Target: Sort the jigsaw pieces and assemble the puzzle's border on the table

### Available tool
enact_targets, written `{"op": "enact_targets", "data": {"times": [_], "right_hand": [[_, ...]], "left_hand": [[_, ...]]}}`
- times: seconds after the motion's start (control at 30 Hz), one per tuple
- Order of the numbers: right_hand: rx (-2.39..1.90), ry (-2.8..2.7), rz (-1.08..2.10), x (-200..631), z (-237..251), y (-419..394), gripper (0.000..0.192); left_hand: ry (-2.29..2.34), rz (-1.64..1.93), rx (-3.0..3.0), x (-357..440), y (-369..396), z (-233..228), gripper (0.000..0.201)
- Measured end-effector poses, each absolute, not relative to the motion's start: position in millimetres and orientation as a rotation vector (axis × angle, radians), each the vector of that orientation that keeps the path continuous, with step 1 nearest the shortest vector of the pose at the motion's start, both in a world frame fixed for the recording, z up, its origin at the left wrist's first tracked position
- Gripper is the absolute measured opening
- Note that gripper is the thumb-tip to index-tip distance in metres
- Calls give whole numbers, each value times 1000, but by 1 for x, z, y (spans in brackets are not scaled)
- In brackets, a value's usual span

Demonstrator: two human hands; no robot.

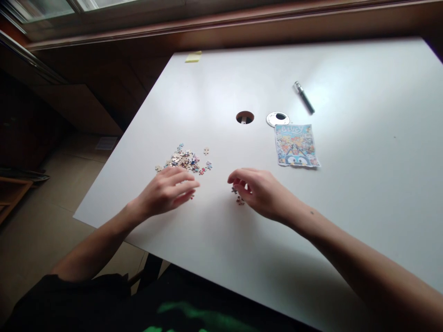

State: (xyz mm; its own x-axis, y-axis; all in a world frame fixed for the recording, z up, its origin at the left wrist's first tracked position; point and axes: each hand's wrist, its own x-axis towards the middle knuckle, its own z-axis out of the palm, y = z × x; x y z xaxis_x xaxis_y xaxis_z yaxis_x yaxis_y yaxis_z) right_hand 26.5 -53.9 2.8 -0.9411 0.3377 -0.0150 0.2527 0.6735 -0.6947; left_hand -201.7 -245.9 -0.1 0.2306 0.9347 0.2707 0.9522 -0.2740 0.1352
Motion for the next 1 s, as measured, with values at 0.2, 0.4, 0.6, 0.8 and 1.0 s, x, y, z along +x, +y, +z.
{"op": "enact_targets", "data": {"times": [0.2,0.4,0.6,0.8,1.0], "right_hand": [[-530,-2851,721,48,-1,-16,15],[-412,-2945,605,51,-13,-10,17],[-290,-2936,570,46,-11,-14,16],[-185,-2931,638,36,-7,-23,16],[-131,-2947,636,33,-6,-29,15]], "left_hand": [[-2339,-442,-2085,-279,-256,23,17],[-2634,-330,-2197,-309,-267,28,35],[-2657,-441,-2175,-295,-269,17,20],[-2591,-449,-2209,-275,-271,16,14],[-2593,-614,-2155,-263,-275,17,16]]}}
